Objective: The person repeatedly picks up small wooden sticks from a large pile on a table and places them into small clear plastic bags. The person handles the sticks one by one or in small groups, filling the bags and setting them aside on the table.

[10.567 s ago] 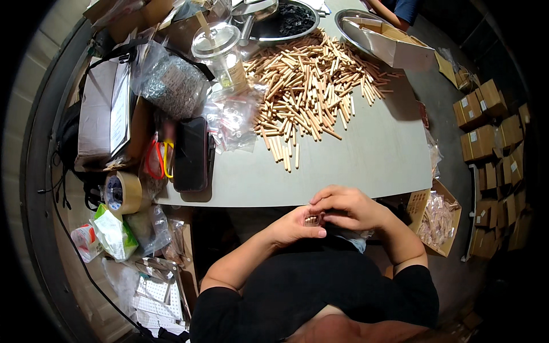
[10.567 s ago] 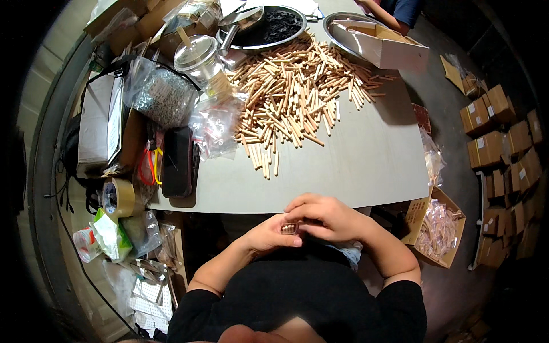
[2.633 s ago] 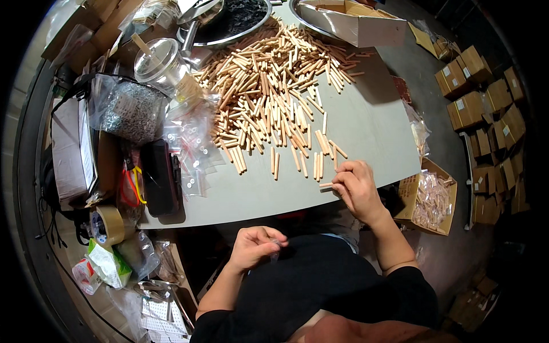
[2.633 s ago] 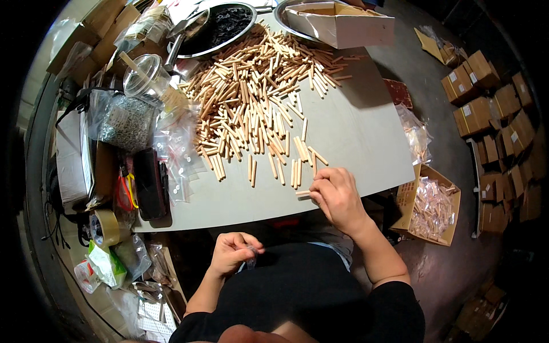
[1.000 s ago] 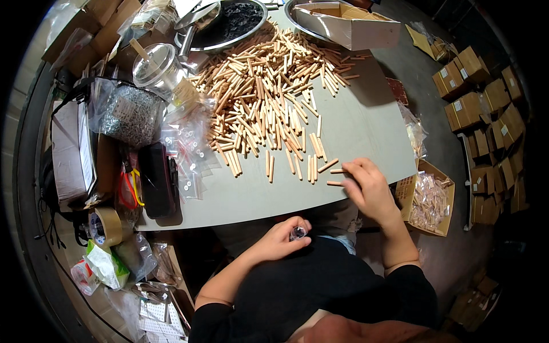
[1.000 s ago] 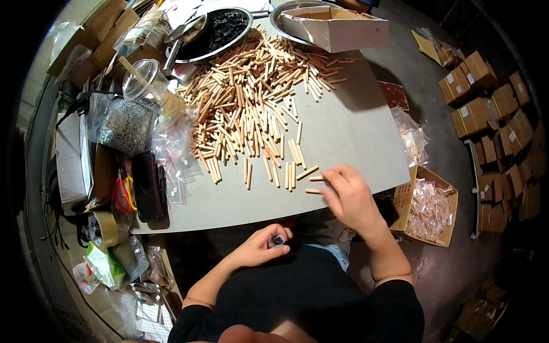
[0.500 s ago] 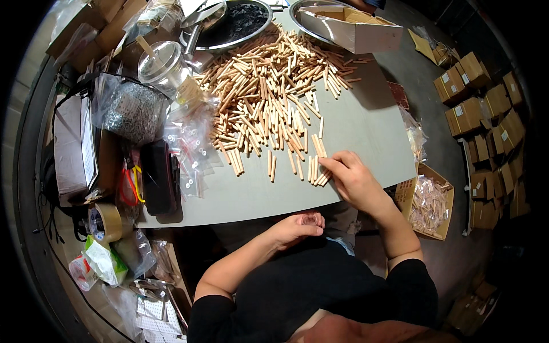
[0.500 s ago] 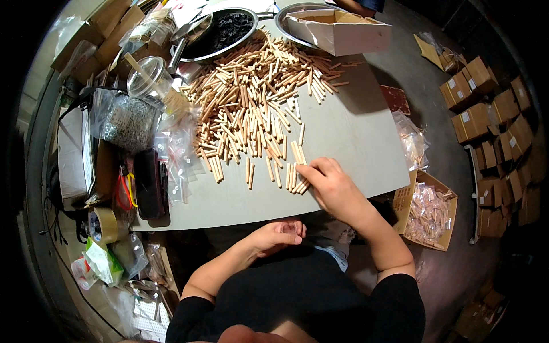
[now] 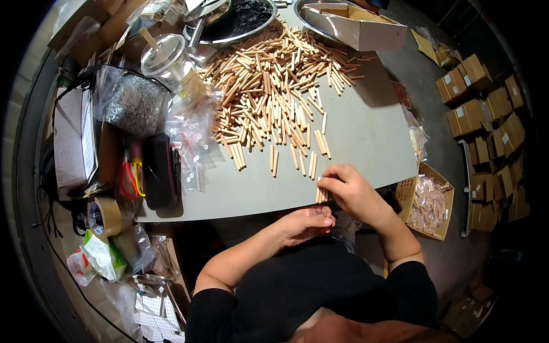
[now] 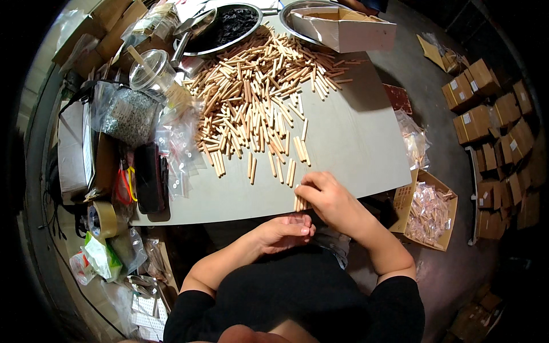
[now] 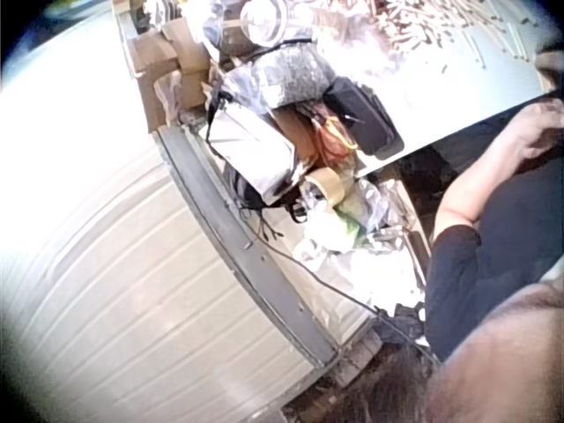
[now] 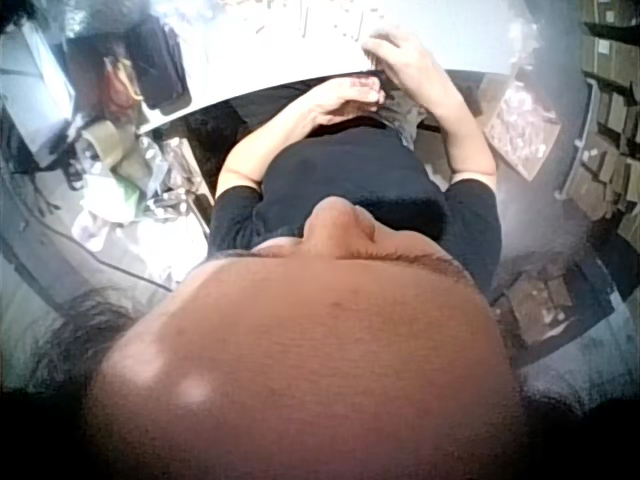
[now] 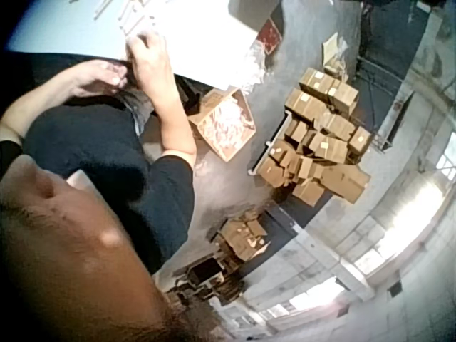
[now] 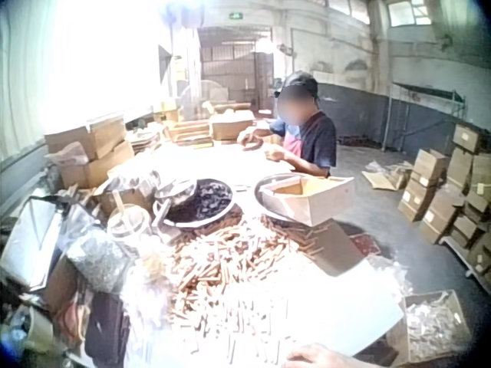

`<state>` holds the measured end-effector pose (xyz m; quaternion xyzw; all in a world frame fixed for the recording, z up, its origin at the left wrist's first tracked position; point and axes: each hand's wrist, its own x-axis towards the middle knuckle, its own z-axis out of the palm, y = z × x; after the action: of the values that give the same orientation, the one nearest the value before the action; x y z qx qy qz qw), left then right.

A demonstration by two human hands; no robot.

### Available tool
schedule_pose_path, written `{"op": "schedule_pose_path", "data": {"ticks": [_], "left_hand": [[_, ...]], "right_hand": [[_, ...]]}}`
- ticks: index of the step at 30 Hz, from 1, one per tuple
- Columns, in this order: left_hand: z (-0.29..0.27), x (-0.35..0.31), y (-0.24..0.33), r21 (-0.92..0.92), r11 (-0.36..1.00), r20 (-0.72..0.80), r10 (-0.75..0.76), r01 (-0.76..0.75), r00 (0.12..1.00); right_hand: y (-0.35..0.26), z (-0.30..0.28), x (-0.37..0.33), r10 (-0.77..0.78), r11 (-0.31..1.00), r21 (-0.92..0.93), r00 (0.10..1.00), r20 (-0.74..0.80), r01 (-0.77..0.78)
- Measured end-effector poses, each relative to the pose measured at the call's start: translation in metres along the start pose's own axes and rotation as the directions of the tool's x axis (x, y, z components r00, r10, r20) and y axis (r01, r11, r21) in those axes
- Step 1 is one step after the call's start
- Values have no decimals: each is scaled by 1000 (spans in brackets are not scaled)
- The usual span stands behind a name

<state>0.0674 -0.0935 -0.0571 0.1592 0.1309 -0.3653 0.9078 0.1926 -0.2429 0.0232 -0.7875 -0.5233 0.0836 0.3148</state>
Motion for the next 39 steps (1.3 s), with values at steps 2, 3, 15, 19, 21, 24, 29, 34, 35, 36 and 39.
{"op": "schedule_pose_path", "data": {"ticks": [2, 3, 15, 19, 21, 24, 29, 34, 35, 36, 39], "left_hand": [[-3, -1, -1, -10, 1000, 0, -5, 5, 1000], [-7, 0, -3, -12, 1000, -14, -8, 8, 1000], [14, -24, 12, 494, 843, 205, 124, -212, 971], [27, -39, 17, 825, 368, 213, 501, -429, 839], [40, -52, 18, 903, 121, 226, 682, -412, 695], [44, -58, 19, 896, -207, 401, 757, -394, 516], [47, -60, 18, 857, -374, 500, 771, -355, 395], [43, -68, 18, 850, -295, 491, 742, -436, 457], [42, -70, 17, 850, -266, 479, 751, -455, 455], [41, -71, 17, 848, -237, 467, 759, -475, 454], [46, -71, 20, 857, -259, 461, 772, -446, 438]], "right_hand": [[-9, -2, -5, 11, 998, 56, 999, 53, -14], [-13, -1, -8, -22, 994, 109, 996, 82, 13], [-27, -12, -11, -186, 931, 345, 970, 155, 123], [-33, -9, -11, -210, 929, 303, 977, -41, 212], [-32, -10, -14, -188, 934, 292, 978, -93, 207], [-34, -4, -13, -151, 937, 299, 981, -122, 181], [-46, -7, -6, 5, 914, 405, 1000, 5, -6], [-40, 2, -7, -113, 870, 488, 992, 62, 68], [-39, 2, -8, -91, 854, 518, 993, 72, 40], [-38, 1, -9, -68, 837, 547, 994, 83, 12], [-40, 0, -9, -15, 816, 578, 998, 59, -22]]}}
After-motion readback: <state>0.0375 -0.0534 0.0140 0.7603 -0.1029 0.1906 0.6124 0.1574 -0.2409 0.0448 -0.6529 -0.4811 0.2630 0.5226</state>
